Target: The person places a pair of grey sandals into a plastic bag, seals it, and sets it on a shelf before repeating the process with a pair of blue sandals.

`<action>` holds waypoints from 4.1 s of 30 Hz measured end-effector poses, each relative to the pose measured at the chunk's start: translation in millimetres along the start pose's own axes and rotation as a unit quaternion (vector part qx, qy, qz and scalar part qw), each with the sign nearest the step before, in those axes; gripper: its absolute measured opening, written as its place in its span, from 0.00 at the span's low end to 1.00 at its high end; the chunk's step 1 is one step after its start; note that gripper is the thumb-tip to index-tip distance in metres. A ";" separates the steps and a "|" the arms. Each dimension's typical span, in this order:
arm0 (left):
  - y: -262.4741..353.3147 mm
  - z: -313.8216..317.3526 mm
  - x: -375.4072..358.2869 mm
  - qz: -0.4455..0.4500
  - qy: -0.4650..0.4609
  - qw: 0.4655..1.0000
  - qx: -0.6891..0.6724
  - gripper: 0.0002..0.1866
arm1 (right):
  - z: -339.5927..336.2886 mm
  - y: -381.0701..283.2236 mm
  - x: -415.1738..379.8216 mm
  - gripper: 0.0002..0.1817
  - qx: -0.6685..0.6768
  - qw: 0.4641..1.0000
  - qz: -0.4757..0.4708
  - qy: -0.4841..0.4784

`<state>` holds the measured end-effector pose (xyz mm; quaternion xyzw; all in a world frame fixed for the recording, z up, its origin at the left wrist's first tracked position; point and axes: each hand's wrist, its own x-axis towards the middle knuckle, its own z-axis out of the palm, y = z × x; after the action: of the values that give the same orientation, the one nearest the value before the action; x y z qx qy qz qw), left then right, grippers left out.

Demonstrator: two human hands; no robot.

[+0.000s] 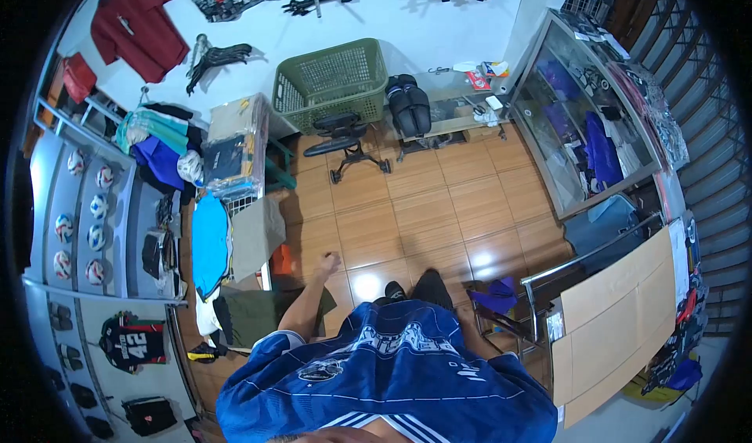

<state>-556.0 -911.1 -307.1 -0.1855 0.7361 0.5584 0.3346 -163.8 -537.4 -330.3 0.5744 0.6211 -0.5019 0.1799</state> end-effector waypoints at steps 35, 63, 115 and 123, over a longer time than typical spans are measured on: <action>379.2 411.1 390.6 -0.130 -0.144 0.979 -0.070 0.10 | -159.9 -315.9 258.2 0.09 0.281 0.956 0.078 0.020; 453.0 500.8 653.3 -0.358 0.101 0.826 -0.424 0.12 | -176.1 -562.8 243.9 0.20 0.280 0.930 0.234 0.052; 447.9 945.9 -102.1 0.300 -0.721 0.503 0.370 0.21 | -435.8 -313.5 84.0 0.18 0.677 0.502 -0.048 0.537; 405.7 1063.6 -230.2 0.344 -0.815 0.334 0.325 0.19 | -492.0 -235.7 37.4 0.15 0.544 0.359 0.042 0.757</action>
<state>-352.0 196.9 -24.9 0.7555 0.2179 0.2136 0.5798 -211.1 -70.5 -49.8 0.7102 0.0620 -0.0763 -0.6971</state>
